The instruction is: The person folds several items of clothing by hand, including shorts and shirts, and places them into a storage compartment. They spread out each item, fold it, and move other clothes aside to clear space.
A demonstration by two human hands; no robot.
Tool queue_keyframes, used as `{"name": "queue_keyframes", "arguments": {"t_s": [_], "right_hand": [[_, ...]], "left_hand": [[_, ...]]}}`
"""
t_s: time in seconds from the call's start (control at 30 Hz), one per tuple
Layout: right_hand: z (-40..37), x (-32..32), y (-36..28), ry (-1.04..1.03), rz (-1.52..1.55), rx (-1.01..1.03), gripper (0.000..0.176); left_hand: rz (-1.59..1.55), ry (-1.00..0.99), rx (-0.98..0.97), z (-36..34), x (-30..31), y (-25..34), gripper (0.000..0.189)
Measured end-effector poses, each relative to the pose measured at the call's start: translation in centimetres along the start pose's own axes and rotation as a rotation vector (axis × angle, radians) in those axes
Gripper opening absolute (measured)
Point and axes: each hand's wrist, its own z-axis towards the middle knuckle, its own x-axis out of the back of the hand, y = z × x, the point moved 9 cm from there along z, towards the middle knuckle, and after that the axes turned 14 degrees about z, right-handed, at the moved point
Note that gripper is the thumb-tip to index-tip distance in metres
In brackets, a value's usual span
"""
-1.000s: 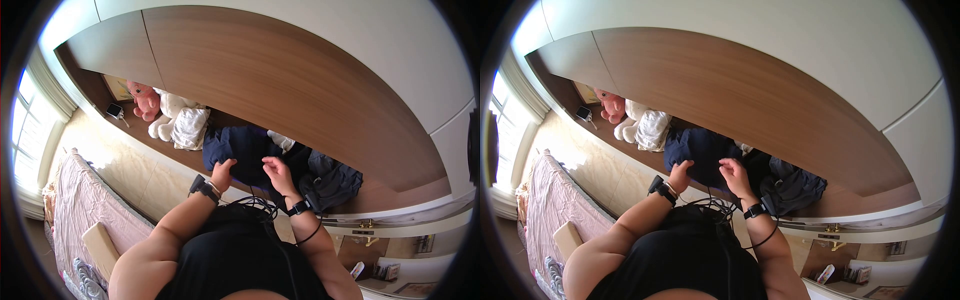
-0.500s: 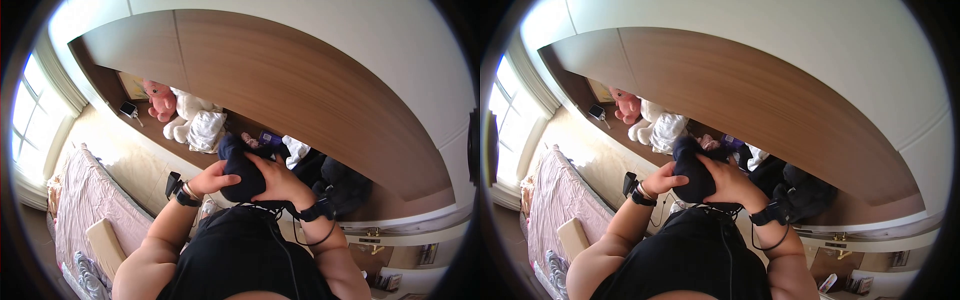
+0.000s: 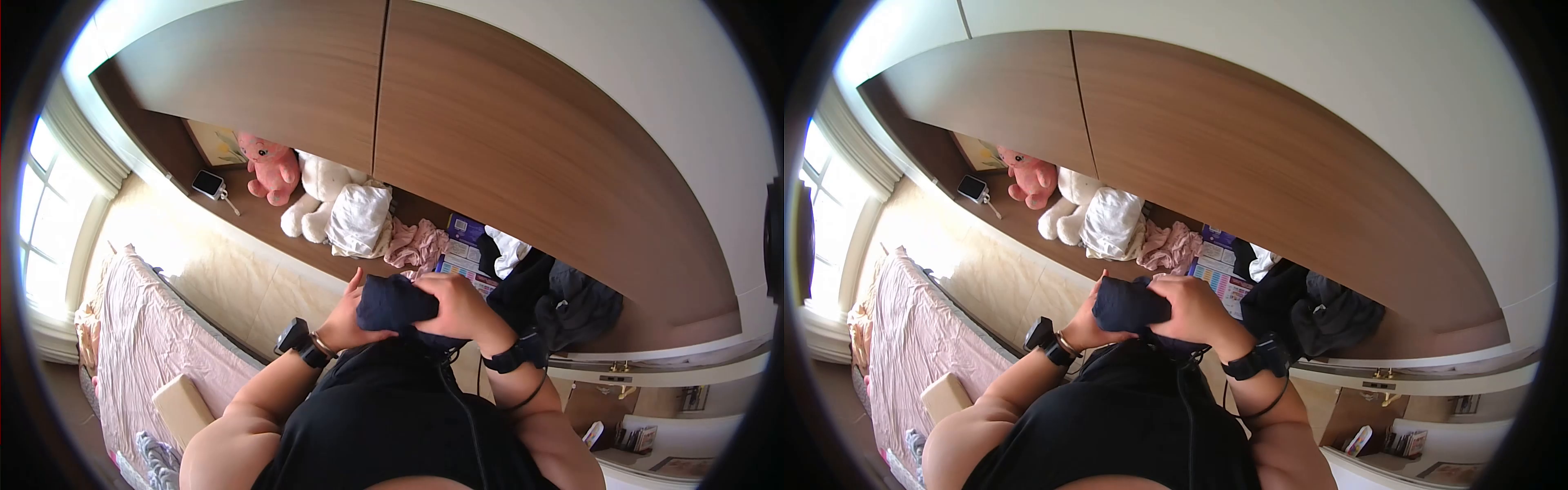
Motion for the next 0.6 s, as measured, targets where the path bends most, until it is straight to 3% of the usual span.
{"name": "queue_keyframes", "arguments": {"t_s": [0.07,0.1,0.17,0.2,0.3,0.33,0.4,0.43,0.5,0.53,0.6], "right_hand": [[0.8,-0.1,1.9,0.137,0.068,0.045,0.049],[1.5,-0.4,2.9,0.143,0.068,0.037,0.049],[2.2,-0.4,4.9,0.24,0.193,0.052,0.054],[1.9,-0.3,8.4,0.306,0.177,-0.089,0.054],[0.1,1.9,16.3,0.532,-0.033,-0.365,0.043],[-0.5,2.1,18.5,0.539,-0.035,-0.366,0.043],[-1.0,2.6,21.1,0.537,-0.359,-0.379,0.052],[-0.6,2.2,21.2,0.549,-0.353,-0.37,0.052],[0.5,1.5,21.6,0.553,-0.483,-0.444,0.068],[1.3,0.6,22.5,0.513,-0.513,-0.521,0.084],[3.2,-1.1,23.5,0.486,-0.573,-0.561,0.083]], "left_hand": [[-0.26,0.055,0.172,-0.4,1.1,-2.2,0.059],[-0.266,0.047,0.169,-0.9,1.3,-3.0,0.059],[-0.357,0.069,0.395,-3.4,1.7,-7.1,0.049],[-0.214,0.184,0.506,-4.7,3.8,-8.3,0.044],[-0.542,0.475,0.802,-9.7,6.4,-13.8,0.032],[-0.636,0.576,0.906,-11.3,7.9,-15.2,0.033],[-1.017,0.733,0.9,-13.7,9.5,-18.1,0.044],[-1.229,0.767,0.913,-15.2,10.0,-19.4,0.046],[-1.442,0.725,0.799,-16.4,11.7,-20.7,0.048],[-1.418,0.725,0.805,-17.2,12.7,-20.9,0.05],[-1.37,0.726,0.808,-18.0,14.2,-21.1,0.05]]}}
